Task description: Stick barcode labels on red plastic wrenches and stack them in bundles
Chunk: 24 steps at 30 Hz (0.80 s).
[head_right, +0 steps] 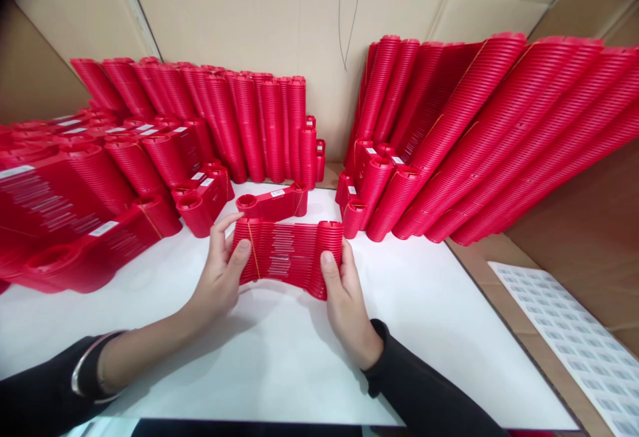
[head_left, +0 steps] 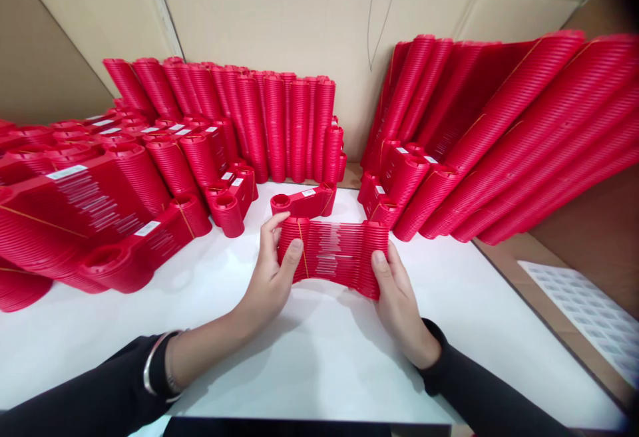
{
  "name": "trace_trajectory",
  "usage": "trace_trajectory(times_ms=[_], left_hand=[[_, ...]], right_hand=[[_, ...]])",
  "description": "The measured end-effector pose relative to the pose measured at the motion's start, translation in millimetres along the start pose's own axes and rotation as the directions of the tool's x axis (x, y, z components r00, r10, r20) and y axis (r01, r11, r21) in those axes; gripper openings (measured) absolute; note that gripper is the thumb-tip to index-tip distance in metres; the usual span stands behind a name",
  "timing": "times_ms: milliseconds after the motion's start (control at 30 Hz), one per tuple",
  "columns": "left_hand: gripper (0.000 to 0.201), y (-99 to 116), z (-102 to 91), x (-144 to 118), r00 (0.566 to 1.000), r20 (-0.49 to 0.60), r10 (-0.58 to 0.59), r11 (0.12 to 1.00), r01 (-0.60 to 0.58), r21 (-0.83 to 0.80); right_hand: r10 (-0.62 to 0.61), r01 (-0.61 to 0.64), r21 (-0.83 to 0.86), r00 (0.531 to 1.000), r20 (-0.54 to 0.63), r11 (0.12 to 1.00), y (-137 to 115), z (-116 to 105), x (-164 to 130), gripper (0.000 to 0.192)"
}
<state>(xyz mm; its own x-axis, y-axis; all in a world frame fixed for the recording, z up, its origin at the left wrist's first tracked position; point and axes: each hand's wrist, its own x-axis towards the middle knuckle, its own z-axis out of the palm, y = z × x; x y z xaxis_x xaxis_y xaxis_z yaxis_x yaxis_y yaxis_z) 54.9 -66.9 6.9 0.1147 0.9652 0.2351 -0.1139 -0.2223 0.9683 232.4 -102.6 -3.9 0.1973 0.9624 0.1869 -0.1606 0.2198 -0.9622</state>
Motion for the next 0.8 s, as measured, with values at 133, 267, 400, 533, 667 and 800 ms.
trace_trajectory(times_ms=[133,267,400,533,667,800], left_hand=[[0.040,2,0.1,0,1.000,0.016,-0.009,1.000,0.009,0.003],[0.041,0,0.2,1,1.000,0.008,-0.008,1.000,0.008,0.008],[0.039,-7,-0.8,0,1.000,-0.014,0.020,0.998,-0.019,0.053],[0.039,-10,-2.1,1,0.998,-0.024,0.054,0.996,-0.052,0.074],[0.041,-9,-1.7,4,0.996,-0.056,0.068,0.997,-0.066,0.035],[0.040,-10,0.8,5,0.995,-0.091,0.039,0.999,-0.036,0.036]], right_hand=[[-0.052,0.053,-0.108,0.999,0.009,0.993,-1,-1,0,0.041],[-0.072,0.073,-0.134,0.997,0.006,0.988,-1,-2,1,0.043],[-0.037,0.041,-0.121,0.999,0.037,0.992,1,-1,1,0.047],[-0.044,0.062,-0.222,0.996,0.082,0.973,-1,-3,2,0.049],[-0.396,0.378,-0.533,0.914,0.086,0.757,-7,-5,0,0.064],[-0.645,0.655,-0.725,0.651,0.401,0.211,-11,-2,-8,0.054]])
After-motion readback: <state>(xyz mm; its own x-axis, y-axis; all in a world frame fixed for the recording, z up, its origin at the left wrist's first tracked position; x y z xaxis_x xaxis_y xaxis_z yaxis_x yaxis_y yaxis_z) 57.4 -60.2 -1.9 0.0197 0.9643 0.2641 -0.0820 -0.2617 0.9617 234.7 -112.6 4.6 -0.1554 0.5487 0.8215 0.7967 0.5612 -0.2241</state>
